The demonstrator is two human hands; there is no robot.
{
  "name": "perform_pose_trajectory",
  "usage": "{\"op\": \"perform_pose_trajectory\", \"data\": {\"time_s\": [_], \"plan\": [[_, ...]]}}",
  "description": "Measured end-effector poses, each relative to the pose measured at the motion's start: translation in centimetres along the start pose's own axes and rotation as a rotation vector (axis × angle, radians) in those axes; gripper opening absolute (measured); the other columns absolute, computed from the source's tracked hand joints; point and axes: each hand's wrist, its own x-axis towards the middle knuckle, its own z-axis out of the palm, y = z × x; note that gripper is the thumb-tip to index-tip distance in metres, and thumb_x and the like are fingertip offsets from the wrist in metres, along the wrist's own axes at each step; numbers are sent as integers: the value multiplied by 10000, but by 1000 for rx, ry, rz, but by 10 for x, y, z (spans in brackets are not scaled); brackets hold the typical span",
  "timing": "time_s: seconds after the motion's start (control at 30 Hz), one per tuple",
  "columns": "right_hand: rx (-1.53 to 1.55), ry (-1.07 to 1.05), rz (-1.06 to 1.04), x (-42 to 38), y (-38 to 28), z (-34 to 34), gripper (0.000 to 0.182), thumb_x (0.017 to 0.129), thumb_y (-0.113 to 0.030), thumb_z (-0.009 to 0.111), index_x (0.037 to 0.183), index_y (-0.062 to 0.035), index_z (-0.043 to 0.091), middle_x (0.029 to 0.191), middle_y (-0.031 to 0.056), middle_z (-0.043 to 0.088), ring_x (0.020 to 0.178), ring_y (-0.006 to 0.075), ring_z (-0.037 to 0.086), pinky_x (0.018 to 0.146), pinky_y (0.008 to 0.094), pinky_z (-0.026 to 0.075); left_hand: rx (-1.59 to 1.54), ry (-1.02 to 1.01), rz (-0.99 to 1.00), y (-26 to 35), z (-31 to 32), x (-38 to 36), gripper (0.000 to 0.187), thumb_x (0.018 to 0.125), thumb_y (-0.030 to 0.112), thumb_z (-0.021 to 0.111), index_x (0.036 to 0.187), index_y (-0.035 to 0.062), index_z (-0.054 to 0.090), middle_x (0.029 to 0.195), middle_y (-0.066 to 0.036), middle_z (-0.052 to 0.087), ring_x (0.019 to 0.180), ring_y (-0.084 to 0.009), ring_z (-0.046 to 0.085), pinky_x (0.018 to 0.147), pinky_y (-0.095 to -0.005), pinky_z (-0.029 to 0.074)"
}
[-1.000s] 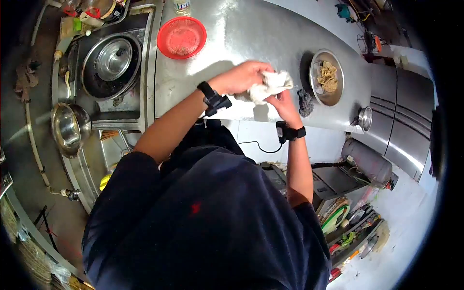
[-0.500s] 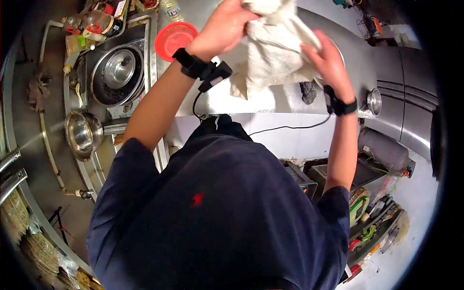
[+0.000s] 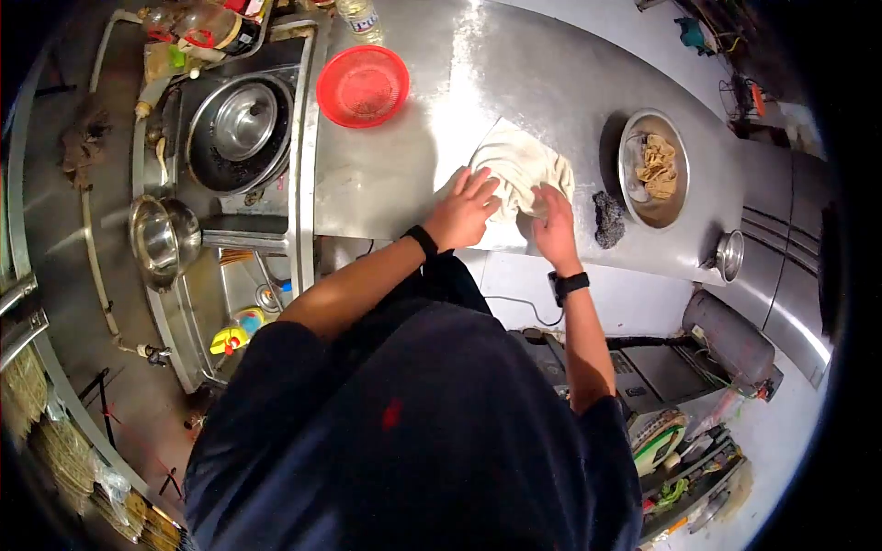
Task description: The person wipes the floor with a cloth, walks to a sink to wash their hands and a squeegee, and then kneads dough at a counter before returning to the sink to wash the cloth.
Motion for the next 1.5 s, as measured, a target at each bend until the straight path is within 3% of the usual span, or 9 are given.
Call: {"op": "perform_pose_trajectory", "data": {"time_s": [0.17,0.4,0.6,0.67,0.73,0.93,1.2,1.33,1.5], "plan": [[-439,139,111,40,18,41,654,857,-382,599,1397,-86,381,1390,243,359,1277,438,308,1052,524,256,29,126,-163,-1,30,29,628,846,423,591,1377,124,443,1463,-171,337,1389,-394,204,1124,-541,143],[-324,180,191,65,31,53,329,897,-172,547,1191,-26,532,1159,191,545,1104,371,473,937,477,366,96,142,-202,-17,46,73,725,857,515,540,1450,152,333,1509,-145,266,1402,-364,187,1128,-536,131],[898,68,519,60,-3,27,356,992,-199,423,1229,56,497,1139,136,599,970,197,558,862,335,449,-64,323,-275,-11,17,40,679,821,277,618,1434,163,351,1470,-195,296,1351,-394,265,1112,-524,190],[415,-143,434,47,12,29,380,997,-268,430,1235,17,512,1105,83,622,945,168,597,835,294,469,-257,324,-305,-10,25,24,815,727,87,608,1466,129,266,1398,-230,348,1295,-413,342,1059,-494,294],[1203,-282,710,47,-7,46,400,1000,-281,428,1217,41,523,1125,108,618,985,181,602,853,293,477,-450,226,-386,-4,20,6,900,699,61,650,1479,100,202,1388,-235,352,1284,-425,348,1047,-489,313],[1404,-409,642,59,-59,47,435,1007,-305,430,1275,35,472,1188,112,598,1037,180,602,891,298,484,-1837,511,-371,-18,3,-25,991,729,86,693,1495,46,66,1519,-177,195,1405,-273,209,1131,-344,192],[436,50,282,75,-124,8,453,1003,-281,430,1364,-11,391,1250,113,529,1099,168,517,921,280,442,-1429,725,-488,-12,-46,-3,542,893,131,613,1358,-7,372,1240,-167,532,1123,-216,536,932,-326,448],[1255,7,362,81,-133,12,446,969,-211,509,1363,-36,397,1219,101,525,1103,155,497,932,284,426,-1255,586,-503,-8,-67,8,414,918,154,564,1269,-18,426,1122,-193,592,1041,-260,590,879,-353,466],[1106,140,404,79,-129,38,326,975,-208,498,1214,14,498,1084,90,601,958,155,563,854,286,455,-982,549,-566,-17,-65,11,277,921,173,546,1105,-21,477,1010,-226,617,906,-337,632,786,-428,482]]}}
